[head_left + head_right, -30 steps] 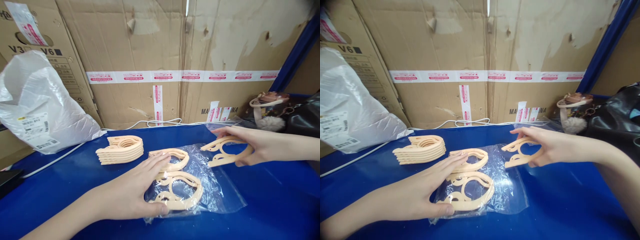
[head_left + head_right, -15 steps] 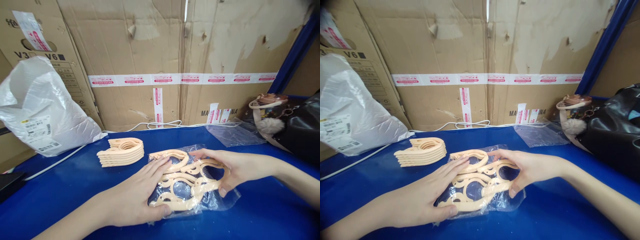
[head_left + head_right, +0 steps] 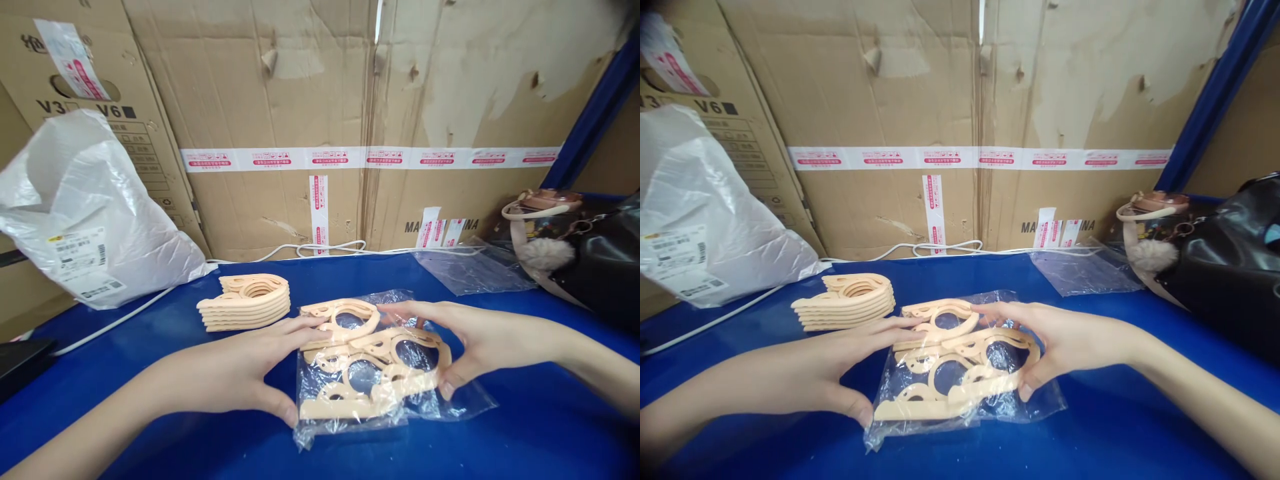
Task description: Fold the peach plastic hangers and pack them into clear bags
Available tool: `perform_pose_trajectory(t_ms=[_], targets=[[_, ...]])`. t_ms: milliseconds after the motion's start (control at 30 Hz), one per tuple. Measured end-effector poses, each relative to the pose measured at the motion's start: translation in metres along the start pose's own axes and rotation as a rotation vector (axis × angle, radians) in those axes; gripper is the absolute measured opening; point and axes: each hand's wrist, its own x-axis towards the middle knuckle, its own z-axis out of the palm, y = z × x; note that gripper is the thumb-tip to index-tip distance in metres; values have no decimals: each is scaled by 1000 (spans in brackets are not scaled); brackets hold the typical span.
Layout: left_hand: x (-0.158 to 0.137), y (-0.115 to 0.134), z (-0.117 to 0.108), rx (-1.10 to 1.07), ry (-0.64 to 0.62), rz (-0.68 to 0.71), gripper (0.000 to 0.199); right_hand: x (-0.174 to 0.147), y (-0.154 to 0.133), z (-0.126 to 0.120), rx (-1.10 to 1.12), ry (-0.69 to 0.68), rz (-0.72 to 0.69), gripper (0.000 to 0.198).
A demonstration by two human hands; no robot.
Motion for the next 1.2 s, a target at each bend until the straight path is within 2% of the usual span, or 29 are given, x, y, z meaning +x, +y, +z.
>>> perform_pose_trajectory(t_ms=[133,233,300,367,400,500,700,933,1200], targets=[[-2,2,-3,42,2,2,72,0,2,-3,-18,-104,-19,87],[-7,4,-8,64,78,-26,70,-4,3,-8,-38,-116,9,88],[-10,6,-9,32,104,-122,50,-6,2,-9,-71,-89,36,89],[-11,10,-10,-16,44,-250,20,-6,1,-9,-93,-70,52,88],[-11,13,-9,-34,-10,-301,13,-6,0,-9,-102,-66,51,88],[-8,21,-5,-50,-99,-333,13,-2,-3,-4,-104,-30,16,85],[-5,25,2,-67,-83,-273,7,4,-9,14,-89,33,-38,78],[-4,21,1,-117,-137,-318,7,6,-2,15,21,-46,-34,69],[-4,11,6,-215,-147,-376,13,12,-2,26,36,-3,-45,68]])
